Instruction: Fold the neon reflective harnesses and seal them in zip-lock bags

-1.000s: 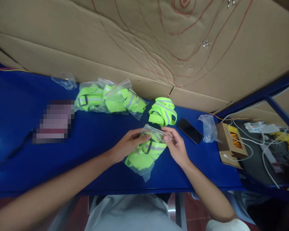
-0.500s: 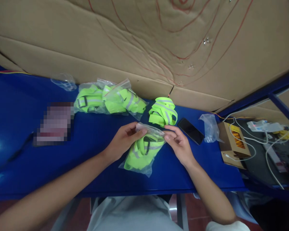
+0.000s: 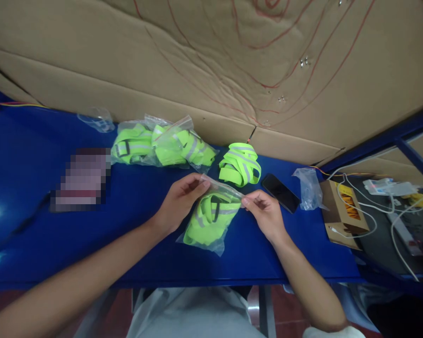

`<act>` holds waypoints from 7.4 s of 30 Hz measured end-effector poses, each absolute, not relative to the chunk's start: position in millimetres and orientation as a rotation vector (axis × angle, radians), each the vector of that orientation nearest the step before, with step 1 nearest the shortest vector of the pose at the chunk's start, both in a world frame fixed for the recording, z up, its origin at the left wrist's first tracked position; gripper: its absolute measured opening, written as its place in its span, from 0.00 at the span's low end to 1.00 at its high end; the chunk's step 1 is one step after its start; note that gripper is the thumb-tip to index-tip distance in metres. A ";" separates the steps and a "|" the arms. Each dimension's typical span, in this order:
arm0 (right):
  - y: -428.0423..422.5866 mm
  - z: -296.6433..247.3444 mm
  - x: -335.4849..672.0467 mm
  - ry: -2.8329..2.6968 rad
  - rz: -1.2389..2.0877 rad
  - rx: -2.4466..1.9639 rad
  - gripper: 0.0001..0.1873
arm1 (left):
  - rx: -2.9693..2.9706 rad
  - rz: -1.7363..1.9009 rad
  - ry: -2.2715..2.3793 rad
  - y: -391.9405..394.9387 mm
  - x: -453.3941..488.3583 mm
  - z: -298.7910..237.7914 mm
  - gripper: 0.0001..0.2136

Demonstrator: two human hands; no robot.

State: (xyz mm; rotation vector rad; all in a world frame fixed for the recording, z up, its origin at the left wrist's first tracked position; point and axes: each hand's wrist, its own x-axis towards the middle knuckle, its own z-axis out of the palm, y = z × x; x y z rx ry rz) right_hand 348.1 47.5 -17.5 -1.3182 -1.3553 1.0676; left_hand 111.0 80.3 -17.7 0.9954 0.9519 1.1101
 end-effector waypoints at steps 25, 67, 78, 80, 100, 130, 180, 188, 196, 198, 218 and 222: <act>50.3 -29.5 343.9 -1.476 1.251 -1.253 0.20 | 0.854 0.891 0.935 70.0 111.6 -12.3 0.21; 50.5 -49.9 328.6 -1.399 1.040 -1.316 0.19 | 0.910 1.072 1.032 88.1 114.2 -37.2 0.23; 46.9 -43.8 342.7 -1.651 0.759 -1.291 0.09 | 0.755 0.791 0.812 78.7 118.4 -35.2 0.22; 49.1 -46.9 343.4 -1.697 0.726 -1.266 0.12 | 0.810 0.829 0.818 79.6 117.9 -39.5 0.21; 50.5 -45.0 345.1 -1.948 0.490 -1.199 0.10 | 1.283 0.983 0.959 83.4 115.8 -35.8 0.16; 51.3 -39.9 351.3 -2.114 0.231 -1.157 0.09 | 2.789 1.053 1.070 82.3 99.3 -38.9 0.07; 59.4 -25.7 361.9 -1.874 1.185 -1.183 0.14 | 1.909 0.791 0.837 70.5 111.5 -31.3 0.10; 53.0 -26.9 359.2 -1.868 1.288 -1.232 0.17 | 1.207 0.708 0.799 74.9 115.6 -30.8 0.26; 54.6 -21.4 361.0 -1.853 1.322 -1.209 0.18 | 1.274 0.720 0.973 72.0 118.7 -30.6 0.16; 56.0 -17.8 363.2 -1.846 1.317 -1.187 0.18 | 1.168 0.795 0.998 74.4 116.3 -28.3 0.16; 73.3 -30.0 366.9 -1.452 1.455 -1.270 0.19 | 0.874 0.805 0.930 72.9 118.8 -29.1 0.23; 78.0 -27.5 373.1 -1.466 1.518 -1.302 0.19 | 0.845 0.829 0.929 72.7 119.0 -33.6 0.26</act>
